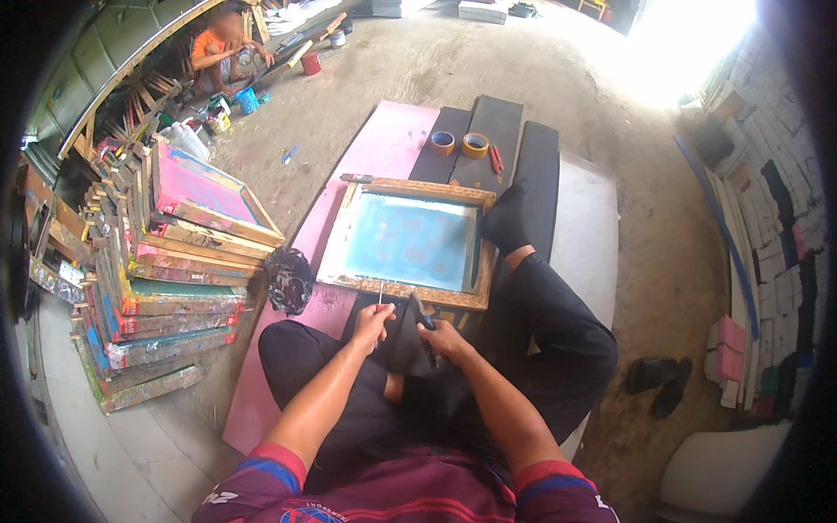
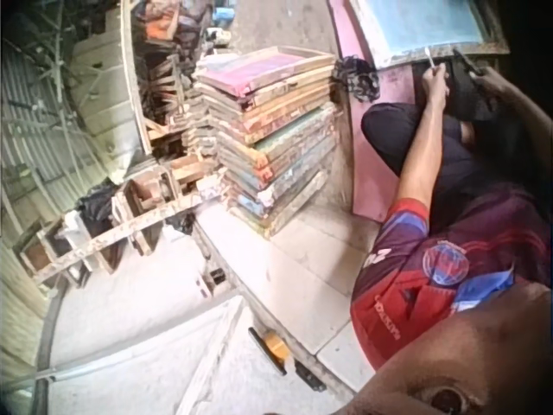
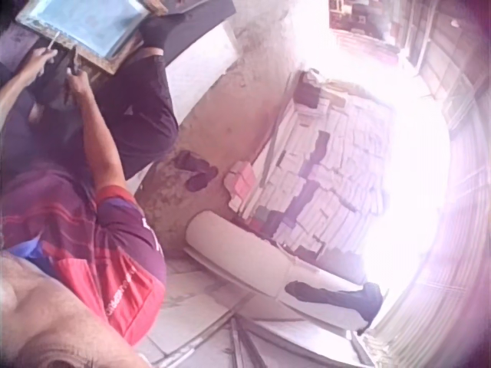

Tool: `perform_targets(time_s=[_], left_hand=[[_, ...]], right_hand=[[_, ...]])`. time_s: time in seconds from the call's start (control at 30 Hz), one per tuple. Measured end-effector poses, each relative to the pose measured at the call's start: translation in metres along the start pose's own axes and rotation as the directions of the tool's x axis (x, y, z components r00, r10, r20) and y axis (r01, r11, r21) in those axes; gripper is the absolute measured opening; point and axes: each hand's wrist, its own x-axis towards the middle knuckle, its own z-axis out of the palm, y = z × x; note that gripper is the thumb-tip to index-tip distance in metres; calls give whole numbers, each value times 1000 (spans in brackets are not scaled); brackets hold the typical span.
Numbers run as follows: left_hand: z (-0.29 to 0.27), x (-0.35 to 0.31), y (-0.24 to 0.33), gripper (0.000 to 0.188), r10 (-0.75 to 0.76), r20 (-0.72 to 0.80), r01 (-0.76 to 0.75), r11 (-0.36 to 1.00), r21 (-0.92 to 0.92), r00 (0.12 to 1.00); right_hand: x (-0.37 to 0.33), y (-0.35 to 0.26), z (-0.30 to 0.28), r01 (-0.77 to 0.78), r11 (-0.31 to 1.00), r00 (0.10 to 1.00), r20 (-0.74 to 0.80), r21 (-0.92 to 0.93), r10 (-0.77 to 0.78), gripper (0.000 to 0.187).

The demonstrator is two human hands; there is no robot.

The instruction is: The person sits on the floor and uses pliers to pull nails from the edge of a wooden frame. They repeatedly grip and extract nails along the frame's perimeter.

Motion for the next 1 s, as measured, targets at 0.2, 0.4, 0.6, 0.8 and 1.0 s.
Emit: perform_targets(time_s=[0.2,0.4,0.6,0.8,1.0], left_hand=[[-10,13,0,25,-83,111,106,970,-218,990],[-48,9,32,21,-105,17,106,992,-62,994],[-103,-2,73,19,-10,-152,26,994,108,988],[-158,-8,79,27,17,-27,-10,973,233,999],[-168,-5,71,34,-17,-14,17,999,44,1000]], right_hand=[[-3,-13,23,5,991,995,102,-134,9,39],[12,-41,44,20,983,970,241,-184,25,38],[32,-87,91,54,984,948,319,-171,3,37],[28,-110,129,104,987,952,300,-121,-64,42],[24,-115,134,75,976,950,311,-206,-7,44]])
